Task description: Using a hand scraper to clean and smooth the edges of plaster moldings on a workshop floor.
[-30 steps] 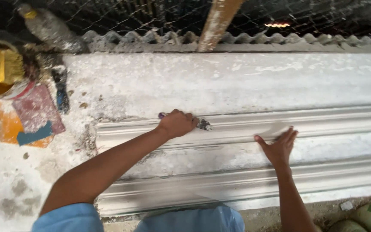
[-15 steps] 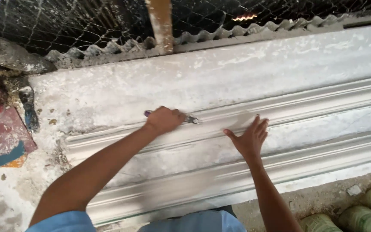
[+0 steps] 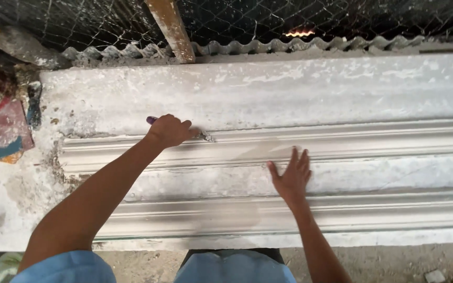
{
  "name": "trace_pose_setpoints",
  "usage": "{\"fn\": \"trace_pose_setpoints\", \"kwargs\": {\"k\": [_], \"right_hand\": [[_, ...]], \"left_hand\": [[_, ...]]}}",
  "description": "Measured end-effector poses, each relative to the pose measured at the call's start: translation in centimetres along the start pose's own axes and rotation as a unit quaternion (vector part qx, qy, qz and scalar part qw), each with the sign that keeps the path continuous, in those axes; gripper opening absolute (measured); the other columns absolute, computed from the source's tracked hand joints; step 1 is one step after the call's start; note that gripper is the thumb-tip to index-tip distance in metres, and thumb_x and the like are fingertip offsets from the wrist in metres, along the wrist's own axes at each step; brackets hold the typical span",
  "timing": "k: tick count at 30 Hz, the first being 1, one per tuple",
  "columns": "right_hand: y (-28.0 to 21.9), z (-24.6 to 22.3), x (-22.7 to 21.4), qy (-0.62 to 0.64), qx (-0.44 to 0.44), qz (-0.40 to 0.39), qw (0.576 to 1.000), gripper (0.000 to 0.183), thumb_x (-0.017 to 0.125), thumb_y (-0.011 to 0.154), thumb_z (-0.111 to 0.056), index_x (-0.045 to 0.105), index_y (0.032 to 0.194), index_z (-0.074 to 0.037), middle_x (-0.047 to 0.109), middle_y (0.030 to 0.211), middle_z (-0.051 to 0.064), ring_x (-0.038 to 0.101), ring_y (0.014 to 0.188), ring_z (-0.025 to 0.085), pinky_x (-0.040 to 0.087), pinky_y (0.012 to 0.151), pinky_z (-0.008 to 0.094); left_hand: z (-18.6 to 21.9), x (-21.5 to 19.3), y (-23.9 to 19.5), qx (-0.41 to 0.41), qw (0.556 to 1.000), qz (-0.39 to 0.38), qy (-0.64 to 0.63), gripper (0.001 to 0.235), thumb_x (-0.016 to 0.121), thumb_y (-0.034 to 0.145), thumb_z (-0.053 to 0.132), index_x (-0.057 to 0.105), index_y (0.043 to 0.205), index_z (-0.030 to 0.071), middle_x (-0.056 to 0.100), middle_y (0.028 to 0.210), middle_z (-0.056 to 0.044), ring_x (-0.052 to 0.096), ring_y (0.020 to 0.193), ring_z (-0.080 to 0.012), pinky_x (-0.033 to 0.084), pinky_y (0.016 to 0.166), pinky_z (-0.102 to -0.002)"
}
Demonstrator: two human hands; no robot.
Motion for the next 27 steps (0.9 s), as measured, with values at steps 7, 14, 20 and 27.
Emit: {"fn": "trace_pose_setpoints", "kwargs": {"k": [7,14,20,27], "right_hand": [[2.6,6.5,-1.6,-0.058,-0.026,0.12,0.991,0.093,0.065,0.089,-0.061,0.036,0.158,-0.005,0.029,0.16,0.034,0.03,0.146,0.054,0.033,0.108,0.076],[2.6,10.1,-2.7,-0.043,0.104,0.064,0.992,0.096,0.058,0.09,-0.068,0.026,0.161,-0.013,0.021,0.164,0.029,0.015,0.154,0.049,0.022,0.118,0.071],[1.8,10.3,-2.3,-0.039,0.11,0.054,0.992,0.095,0.059,0.091,-0.069,0.029,0.16,-0.009,0.022,0.163,0.031,0.013,0.153,0.053,0.019,0.12,0.071],[2.6,11.6,-2.3,-0.094,0.026,0.113,0.989,0.087,0.062,0.094,-0.062,0.042,0.154,-0.002,0.034,0.158,0.034,0.023,0.149,0.058,0.026,0.119,0.069]], "left_hand": [[0.2,5.8,-0.7,-0.005,1.0,0.021,-0.022,0.052,0.045,0.105,0.013,0.037,0.153,0.029,0.059,0.133,-0.005,0.072,0.105,-0.0286,0.058,0.087,-0.045],[-1.4,10.1,-1.2,0.059,0.992,0.105,-0.04,0.049,0.047,0.104,0.027,0.041,0.152,0.023,0.061,0.133,-0.014,0.074,0.098,-0.0362,0.061,0.081,-0.051],[4.7,3.9,6.5,0.111,0.966,0.185,-0.141,0.047,0.049,0.101,0.019,0.046,0.148,0.021,0.065,0.126,-0.017,0.074,0.091,-0.0411,0.059,0.078,-0.058],[11.2,-2.5,16.5,0.147,0.955,0.244,-0.087,0.043,0.051,0.1,0.015,0.053,0.143,0.015,0.069,0.105,-0.015,0.073,0.075,-0.0341,0.057,0.063,-0.053]]}}
Point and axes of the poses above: each hand's wrist, its own y-axis towards the middle knuckle, its own x-axis out of the palm, z = x × y, the point moved 7 cm from there along y, towards the middle knuckle
